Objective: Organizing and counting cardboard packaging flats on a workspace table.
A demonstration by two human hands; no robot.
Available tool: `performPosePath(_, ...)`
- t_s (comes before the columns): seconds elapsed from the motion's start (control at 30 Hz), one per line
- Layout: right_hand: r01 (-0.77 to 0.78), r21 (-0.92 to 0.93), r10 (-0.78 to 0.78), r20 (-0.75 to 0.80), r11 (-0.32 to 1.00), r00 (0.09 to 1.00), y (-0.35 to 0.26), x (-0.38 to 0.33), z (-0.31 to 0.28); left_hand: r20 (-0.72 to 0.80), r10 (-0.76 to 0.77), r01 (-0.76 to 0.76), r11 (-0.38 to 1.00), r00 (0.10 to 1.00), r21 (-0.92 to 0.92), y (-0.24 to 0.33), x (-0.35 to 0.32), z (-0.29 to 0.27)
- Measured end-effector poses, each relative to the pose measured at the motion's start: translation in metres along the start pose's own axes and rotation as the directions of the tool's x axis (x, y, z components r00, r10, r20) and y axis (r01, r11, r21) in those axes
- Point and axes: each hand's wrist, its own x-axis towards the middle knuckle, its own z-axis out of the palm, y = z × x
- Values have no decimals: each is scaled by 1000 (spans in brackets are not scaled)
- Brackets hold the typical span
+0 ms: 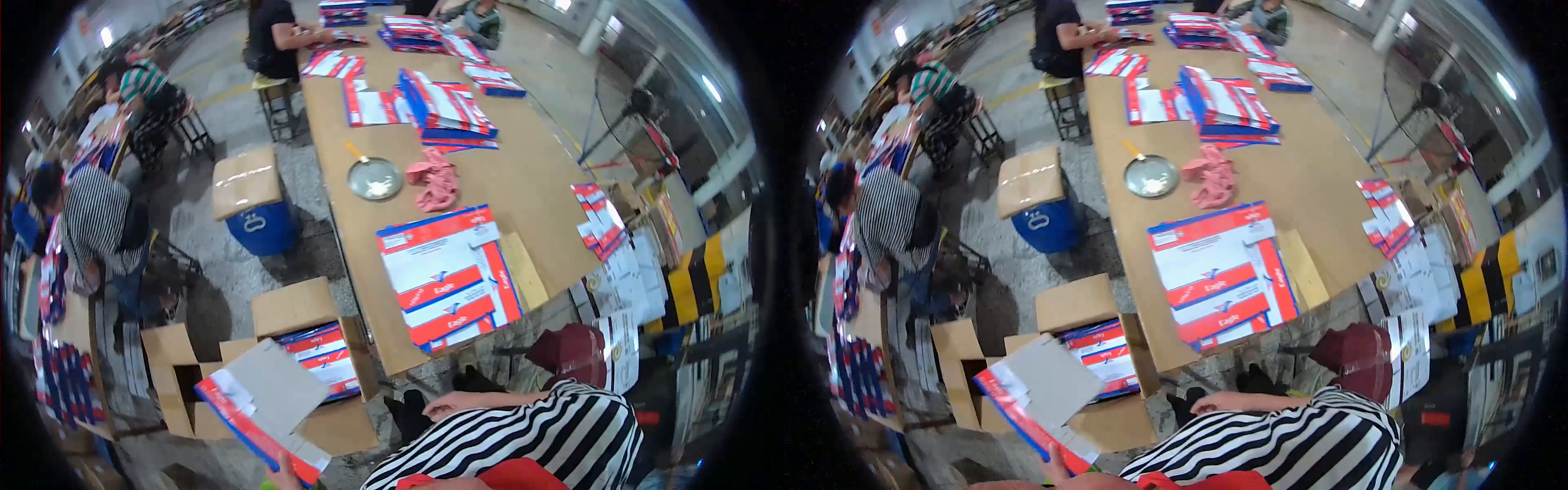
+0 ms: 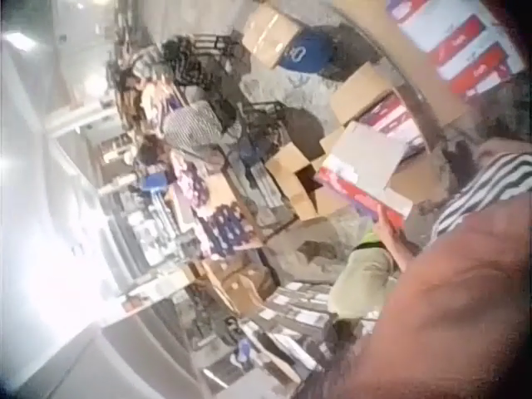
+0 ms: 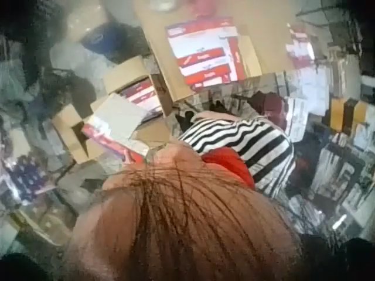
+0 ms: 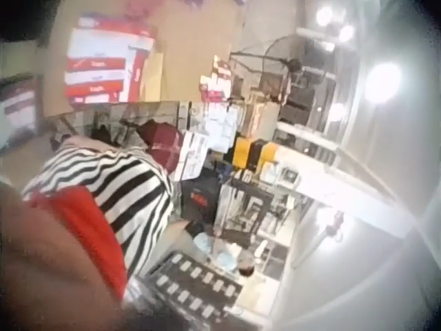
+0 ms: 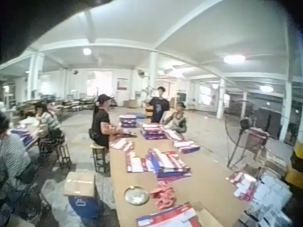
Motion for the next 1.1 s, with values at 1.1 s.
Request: performPosePath(1.1, 955, 279, -75, -955, 100, 287, 108, -354, -393, 578, 485, -644, -760, -656, -93, 285, -276, 535)
